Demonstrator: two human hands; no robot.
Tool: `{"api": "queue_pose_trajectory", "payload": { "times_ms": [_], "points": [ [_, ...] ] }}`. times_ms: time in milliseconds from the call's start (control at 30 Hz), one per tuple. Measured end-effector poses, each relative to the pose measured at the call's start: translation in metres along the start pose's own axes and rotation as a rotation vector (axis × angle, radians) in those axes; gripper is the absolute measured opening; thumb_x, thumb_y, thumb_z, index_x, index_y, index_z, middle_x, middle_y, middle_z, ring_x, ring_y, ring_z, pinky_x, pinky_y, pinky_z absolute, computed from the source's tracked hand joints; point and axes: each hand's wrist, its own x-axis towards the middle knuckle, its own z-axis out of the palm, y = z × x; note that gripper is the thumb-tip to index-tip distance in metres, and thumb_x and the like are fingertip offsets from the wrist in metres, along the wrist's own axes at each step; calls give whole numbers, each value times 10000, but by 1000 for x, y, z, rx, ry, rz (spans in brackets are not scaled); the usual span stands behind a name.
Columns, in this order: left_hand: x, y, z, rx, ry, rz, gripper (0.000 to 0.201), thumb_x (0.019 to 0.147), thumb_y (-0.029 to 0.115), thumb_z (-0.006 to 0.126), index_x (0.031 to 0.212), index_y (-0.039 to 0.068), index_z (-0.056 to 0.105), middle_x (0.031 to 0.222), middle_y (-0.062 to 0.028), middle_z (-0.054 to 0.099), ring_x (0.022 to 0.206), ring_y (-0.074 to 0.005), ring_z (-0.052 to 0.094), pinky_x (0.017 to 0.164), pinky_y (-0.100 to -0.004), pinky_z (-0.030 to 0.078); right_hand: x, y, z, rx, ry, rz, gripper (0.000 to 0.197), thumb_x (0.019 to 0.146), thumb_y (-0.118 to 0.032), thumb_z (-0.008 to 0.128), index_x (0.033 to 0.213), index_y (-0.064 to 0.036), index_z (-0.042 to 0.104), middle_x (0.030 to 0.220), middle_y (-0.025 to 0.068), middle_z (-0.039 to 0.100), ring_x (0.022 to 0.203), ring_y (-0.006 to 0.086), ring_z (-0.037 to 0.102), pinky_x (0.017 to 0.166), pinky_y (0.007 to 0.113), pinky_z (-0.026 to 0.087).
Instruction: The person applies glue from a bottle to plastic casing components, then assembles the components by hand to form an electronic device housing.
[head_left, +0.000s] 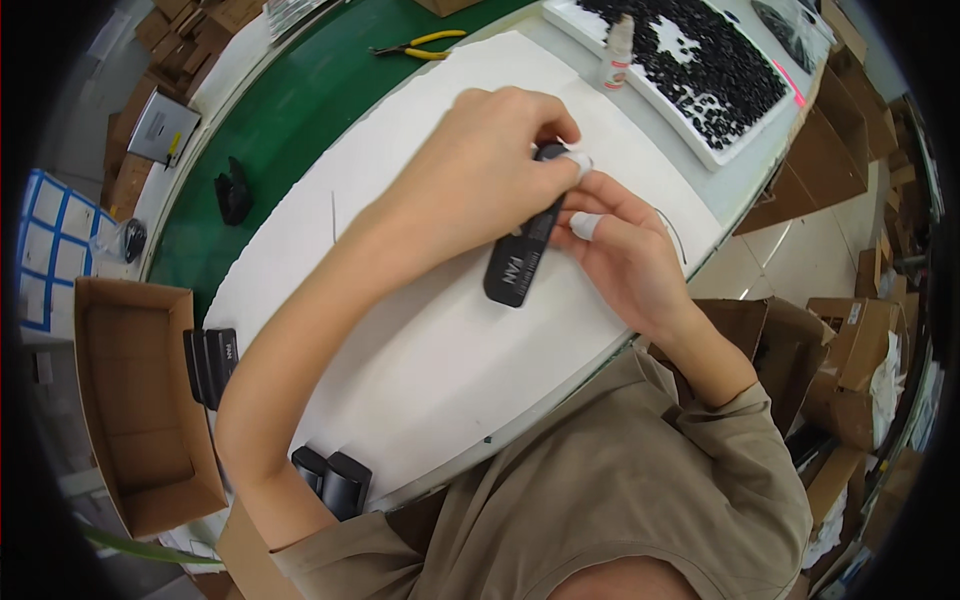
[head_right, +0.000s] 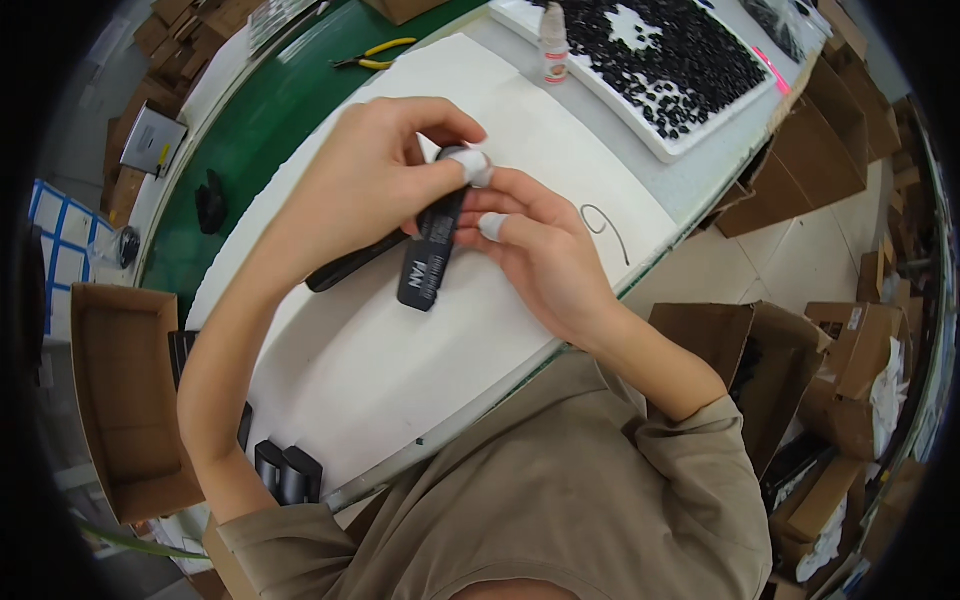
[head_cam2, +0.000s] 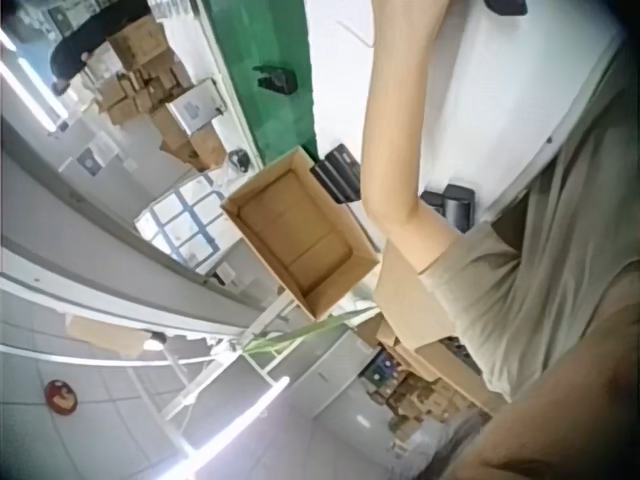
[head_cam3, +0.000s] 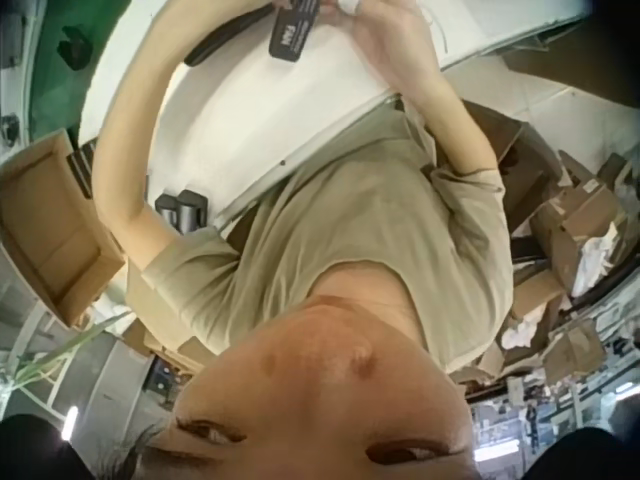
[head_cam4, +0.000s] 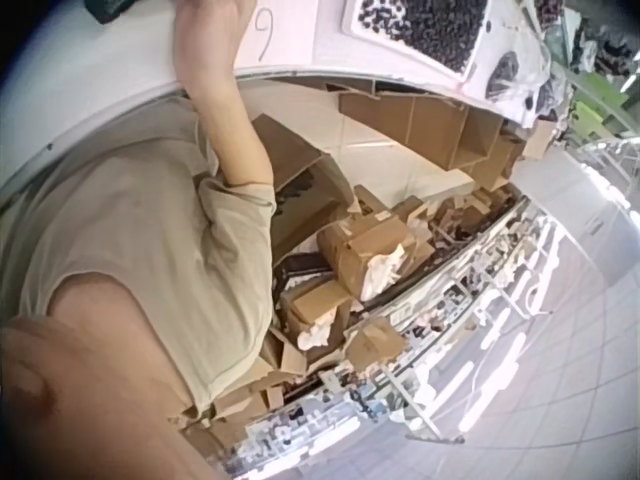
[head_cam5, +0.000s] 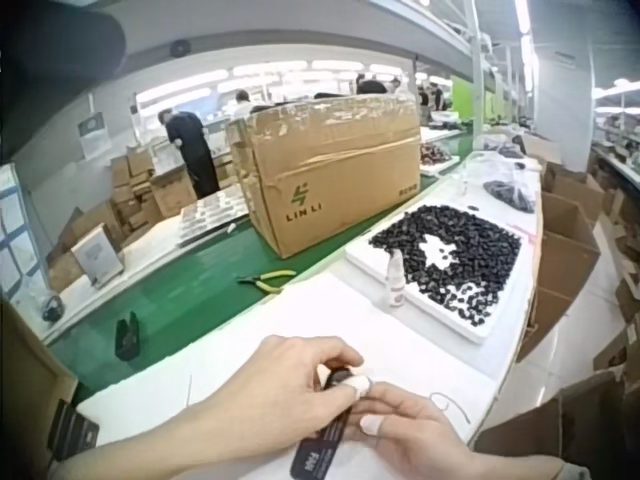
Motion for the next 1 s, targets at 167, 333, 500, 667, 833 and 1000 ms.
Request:
{"api": "queue_pose_trajectory", "payload": {
  "times_ms": [167,333,500,667,833,1000],
  "points": [
    [-6,-8,11,44,41,142,323,705,108,554,970,-66,613,756,-190,622,565,-214,594,514,-312,490,-2,-4,-3,169,-27,74,360,815,-2,383,1165,67,425,1126,162,505,1065,234,505,977,374,372],
    [-9,-3,9,179,67,162,338,693,118,544,961,-76,612,842,-209,621,664,-267,607,627,-340,492,1,-3,-6,17,10,35,364,784,15,380,1138,77,440,1145,163,496,1025,212,511,947,351,391],
    [-44,5,-37,63,-11,-8,297,730,44,586,1010,-48,618,914,-120,598,712,-151,590,523,-258,513,6,-11,-19,-531,3,-172,273,790,33,453,1041,29,559,942,66,561,852,126,540,788,256,440],
    [-96,8,-59,-59,-23,-168,283,656,-71,575,921,-2,650,784,-84,588,686,-161,589,616,-239,511,9,-24,-28,-1100,8,-357,245,752,61,499,976,27,591,824,81,547,715,146,545,656,261,448],
    [-135,-13,-28,197,159,86,249,621,-59,636,858,14,629,778,-86,573,637,-200,589,554,-264,506,18,-35,-13,-1476,-45,-408,211,731,39,543,936,51,590,814,145,543,667,222,565,594,303,467],
    [-142,-27,8,426,120,231,251,617,-5,655,858,23,590,734,-79,527,583,-229,539,500,-318,446,25,-28,-15,-1661,-122,-417,170,695,45,578,863,63,562,814,113,537,639,222,558,585,303,468]
  ]
}}
